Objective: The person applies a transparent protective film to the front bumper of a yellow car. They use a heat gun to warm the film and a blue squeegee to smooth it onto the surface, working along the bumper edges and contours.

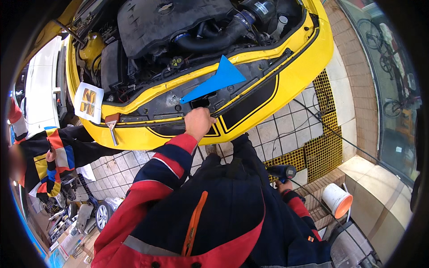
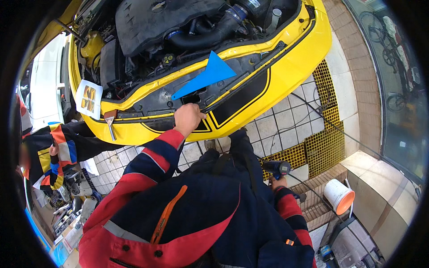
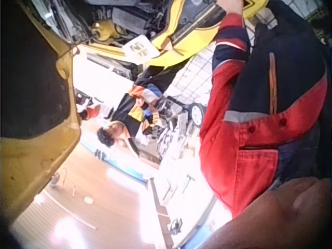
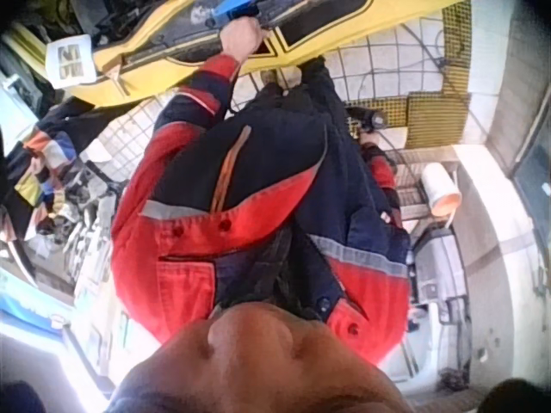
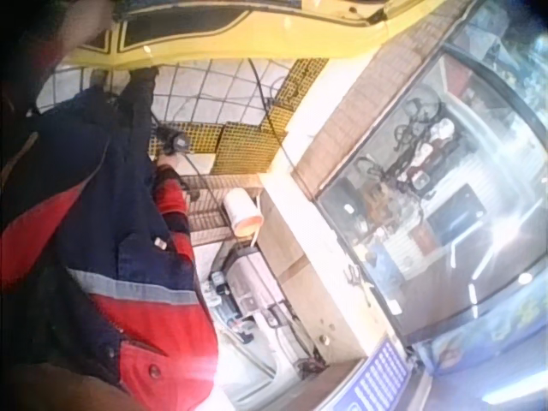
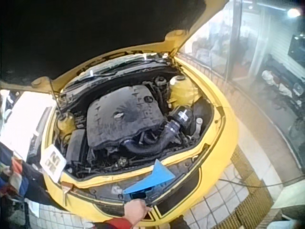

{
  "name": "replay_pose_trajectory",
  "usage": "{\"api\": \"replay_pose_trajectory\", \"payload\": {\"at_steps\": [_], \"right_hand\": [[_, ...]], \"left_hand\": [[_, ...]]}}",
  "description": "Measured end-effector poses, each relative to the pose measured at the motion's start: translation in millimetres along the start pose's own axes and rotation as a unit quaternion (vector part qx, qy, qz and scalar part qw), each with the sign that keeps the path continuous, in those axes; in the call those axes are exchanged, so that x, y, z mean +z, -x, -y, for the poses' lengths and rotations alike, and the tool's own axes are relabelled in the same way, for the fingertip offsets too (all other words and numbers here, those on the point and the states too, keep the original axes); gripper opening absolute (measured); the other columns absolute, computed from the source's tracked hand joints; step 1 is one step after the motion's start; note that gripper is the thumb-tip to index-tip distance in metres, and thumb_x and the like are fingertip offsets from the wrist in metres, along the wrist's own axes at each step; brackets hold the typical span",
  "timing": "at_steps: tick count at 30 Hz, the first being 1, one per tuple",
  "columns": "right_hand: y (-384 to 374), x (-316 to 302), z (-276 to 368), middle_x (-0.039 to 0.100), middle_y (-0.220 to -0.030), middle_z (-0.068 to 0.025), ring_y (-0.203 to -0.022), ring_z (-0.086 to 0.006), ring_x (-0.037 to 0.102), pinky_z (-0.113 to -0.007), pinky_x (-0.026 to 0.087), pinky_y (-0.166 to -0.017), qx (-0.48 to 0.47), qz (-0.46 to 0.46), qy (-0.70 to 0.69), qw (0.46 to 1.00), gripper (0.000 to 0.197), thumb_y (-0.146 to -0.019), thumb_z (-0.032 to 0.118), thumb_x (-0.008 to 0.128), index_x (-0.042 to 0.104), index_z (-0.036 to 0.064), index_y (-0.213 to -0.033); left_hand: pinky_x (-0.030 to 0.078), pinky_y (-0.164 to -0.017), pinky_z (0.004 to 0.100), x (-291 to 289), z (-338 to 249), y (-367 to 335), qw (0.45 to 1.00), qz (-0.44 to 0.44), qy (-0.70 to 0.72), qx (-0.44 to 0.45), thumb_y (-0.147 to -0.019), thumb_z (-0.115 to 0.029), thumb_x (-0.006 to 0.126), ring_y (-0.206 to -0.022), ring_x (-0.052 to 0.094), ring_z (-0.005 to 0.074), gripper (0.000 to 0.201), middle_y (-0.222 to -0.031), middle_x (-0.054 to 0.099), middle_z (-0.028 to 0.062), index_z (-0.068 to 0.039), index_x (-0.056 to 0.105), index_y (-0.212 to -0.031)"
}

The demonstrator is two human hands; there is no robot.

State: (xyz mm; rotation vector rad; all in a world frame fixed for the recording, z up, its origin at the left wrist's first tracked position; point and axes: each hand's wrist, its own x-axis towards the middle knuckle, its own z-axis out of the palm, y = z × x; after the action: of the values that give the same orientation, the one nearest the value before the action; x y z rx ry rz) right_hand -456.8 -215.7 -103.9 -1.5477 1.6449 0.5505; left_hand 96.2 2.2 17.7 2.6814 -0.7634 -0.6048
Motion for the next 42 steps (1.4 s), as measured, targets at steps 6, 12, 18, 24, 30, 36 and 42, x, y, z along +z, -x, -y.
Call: {"api": "replay_pose_trajectory", "payload": {"at_steps": [6,12,18,24,30,36,42], "right_hand": [[14.6,22.2,-43.7,0.083,-0.101,-0.0209,-0.094,-0.0314,0.081,-0.043,0.063,-0.088,-0.023,-0.007,0.072,0.997,0.055,-0.084,0.041,0.089,0.079,-0.0054,-0.112],[11.9,50.0,-92.6,0.083,-0.106,-0.0216,-0.099,-0.0301,0.080,-0.043,0.063,-0.089,-0.030,-0.025,0.017,0.999,0.056,-0.080,0.038,0.092,0.080,-0.0033,-0.116],[-11.3,57.8,-122.6,0.082,-0.120,-0.0251,-0.119,-0.0407,0.077,-0.047,0.060,-0.103,-0.069,0.023,0.080,0.994,0.069,-0.080,0.052,0.091,0.079,0.0015,-0.126],[-7.7,36.8,-106.6,0.082,-0.119,-0.0238,-0.117,-0.0384,0.079,-0.048,0.061,-0.102,-0.078,0.010,0.144,0.986,0.067,-0.080,0.050,0.092,0.079,0.0026,-0.126],[15.8,6.6,-69.5,0.083,-0.111,-0.0262,-0.109,-0.0406,0.080,-0.047,0.061,-0.097,-0.126,-0.018,0.120,0.985,0.059,-0.083,0.043,0.088,0.079,-0.0029,-0.119],[36.8,1.3,-47.9,0.081,-0.110,-0.0286,-0.108,-0.0448,0.079,-0.050,0.061,-0.096,-0.058,-0.071,0.137,0.986,0.059,-0.083,0.044,0.085,0.079,-0.0036,-0.117],[9.5,26.3,-96.0,0.082,-0.113,-0.0265,-0.111,-0.0442,0.079,-0.049,0.061,-0.098,-0.088,-0.023,0.102,0.991,0.067,-0.082,0.052,0.088,0.079,0.0014,-0.125]], "left_hand": [[0.062,-0.081,0.0547,-9.8,10.6,-20.0,0.998,0.054,0.002,0.019,-0.091,-0.038,0.086,-0.089,0.078,0.0435,0.031,-0.089,0.080,0.0220,-0.006,0.086,-0.088],[0.059,-0.083,0.0557,-13.9,31.2,-6.7,0.992,-0.065,0.083,0.072,-0.105,-0.029,0.070,-0.091,0.075,0.0457,0.031,-0.093,0.079,0.0215,-0.003,0.081,-0.094],[0.053,-0.091,0.0494,26.0,20.7,45.1,0.967,-0.113,-0.002,0.227,-0.092,-0.007,0.066,-0.104,0.064,0.0384,0.008,-0.104,0.067,0.0164,-0.004,0.071,-0.097],[0.053,-0.095,0.0462,37.0,18.8,47.2,0.966,-0.144,-0.028,0.213,-0.090,-0.010,0.065,-0.110,0.063,0.0343,0.011,-0.107,0.066,0.0134,-0.004,0.072,-0.097],[0.057,-0.092,0.0473,29.8,14.9,15.6,0.987,-0.088,-0.024,0.134,-0.082,-0.020,0.086,-0.106,0.069,0.0345,0.020,-0.101,0.073,0.0134,-0.005,0.081,-0.094],[0.066,-0.089,0.0522,10.1,8.7,-11.2,0.999,0.013,0.042,0.032,-0.079,-0.021,0.090,-0.096,0.080,0.0427,0.021,-0.097,0.082,0.0236,-0.005,0.086,-0.093],[0.065,-0.097,0.0507,-10.4,-4.4,-36.6,0.994,0.103,-0.033,0.019,-0.073,-0.028,0.103,-0.110,0.079,0.0423,0.046,-0.111,0.082,0.0222,-0.003,0.085,-0.108]]}}
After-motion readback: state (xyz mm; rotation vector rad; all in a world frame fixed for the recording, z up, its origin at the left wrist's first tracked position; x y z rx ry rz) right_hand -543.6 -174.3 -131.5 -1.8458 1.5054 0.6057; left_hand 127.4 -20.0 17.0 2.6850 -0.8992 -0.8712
